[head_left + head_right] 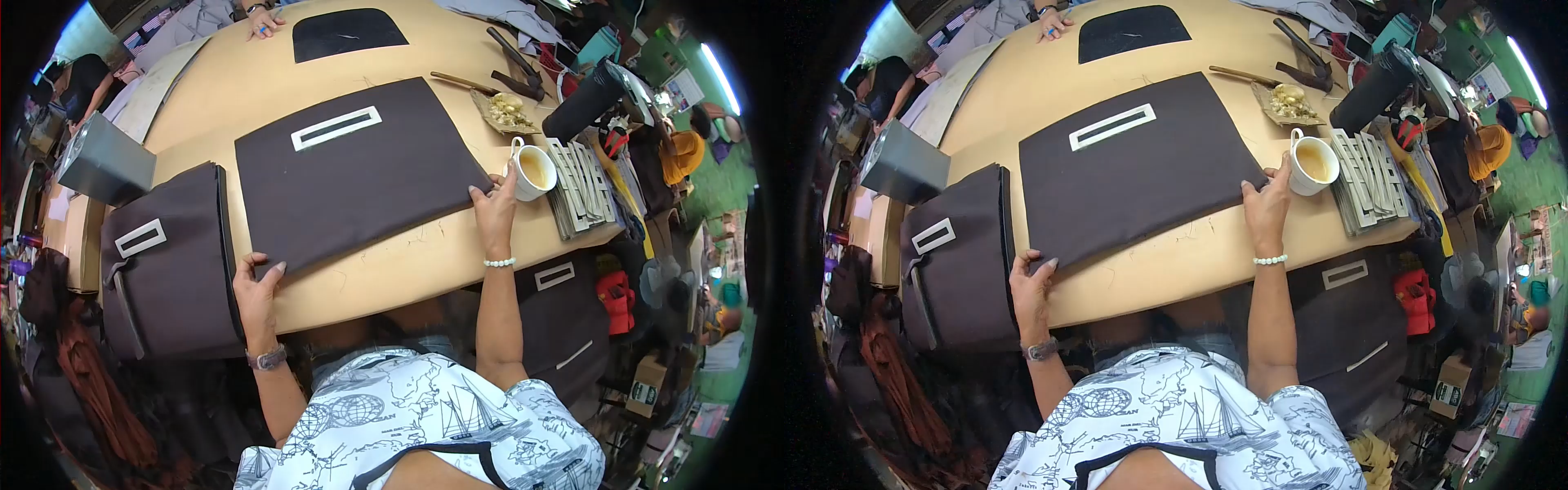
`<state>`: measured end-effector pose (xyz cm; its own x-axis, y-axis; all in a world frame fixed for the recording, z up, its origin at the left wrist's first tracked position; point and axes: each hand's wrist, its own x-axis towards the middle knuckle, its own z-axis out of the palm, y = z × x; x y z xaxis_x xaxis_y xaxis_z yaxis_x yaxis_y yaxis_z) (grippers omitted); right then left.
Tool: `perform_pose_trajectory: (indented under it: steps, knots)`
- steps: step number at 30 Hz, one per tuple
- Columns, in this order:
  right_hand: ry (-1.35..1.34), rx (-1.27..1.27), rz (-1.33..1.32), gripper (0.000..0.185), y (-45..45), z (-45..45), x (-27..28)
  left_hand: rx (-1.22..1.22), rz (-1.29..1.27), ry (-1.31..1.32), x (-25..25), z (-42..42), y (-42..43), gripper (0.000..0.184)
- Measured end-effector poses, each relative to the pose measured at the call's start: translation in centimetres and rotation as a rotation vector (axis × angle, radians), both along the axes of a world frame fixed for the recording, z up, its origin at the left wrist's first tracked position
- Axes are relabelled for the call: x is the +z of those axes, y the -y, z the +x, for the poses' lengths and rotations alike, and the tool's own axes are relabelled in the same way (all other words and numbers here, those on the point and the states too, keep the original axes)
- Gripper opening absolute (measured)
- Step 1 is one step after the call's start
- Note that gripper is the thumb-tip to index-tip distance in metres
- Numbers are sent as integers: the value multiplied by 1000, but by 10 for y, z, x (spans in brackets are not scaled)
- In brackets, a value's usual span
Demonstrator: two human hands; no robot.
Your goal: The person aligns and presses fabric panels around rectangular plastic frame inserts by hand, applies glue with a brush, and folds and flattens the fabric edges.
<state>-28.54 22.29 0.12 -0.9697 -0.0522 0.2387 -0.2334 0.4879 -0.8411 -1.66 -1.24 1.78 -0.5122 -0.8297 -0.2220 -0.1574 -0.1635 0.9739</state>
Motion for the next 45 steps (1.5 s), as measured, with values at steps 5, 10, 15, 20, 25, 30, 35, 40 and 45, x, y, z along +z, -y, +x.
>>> perform_pose_trajectory:
  steps: [5,10,15,20,25,30,35,40,45]
  knots:
    - [22,71,-201,82,-25,23,3,-82,101,-107,8,41,-30,39]
    - [68,140,66,80,-68,56,12,-350,250,54,32,89,-45,52]
    - [168,193,187,79,-40,20,22,-172,48,63,22,67,-12,43]
    - [79,280,334,71,28,-28,24,-202,-378,62,11,12,26,38]
    - [-37,227,241,62,70,-56,2,-126,-396,85,6,-14,64,37]
    - [-244,127,-105,59,34,4,21,-120,-193,-80,24,-2,35,42]
    - [-178,-43,-458,59,-61,65,13,-335,79,-139,4,32,-8,43]
    - [-319,-389,-293,57,-177,118,4,-865,57,-25,25,22,-71,44]
    - [-273,-755,-62,57,-301,196,31,-1503,-21,-91,30,-28,-136,35]
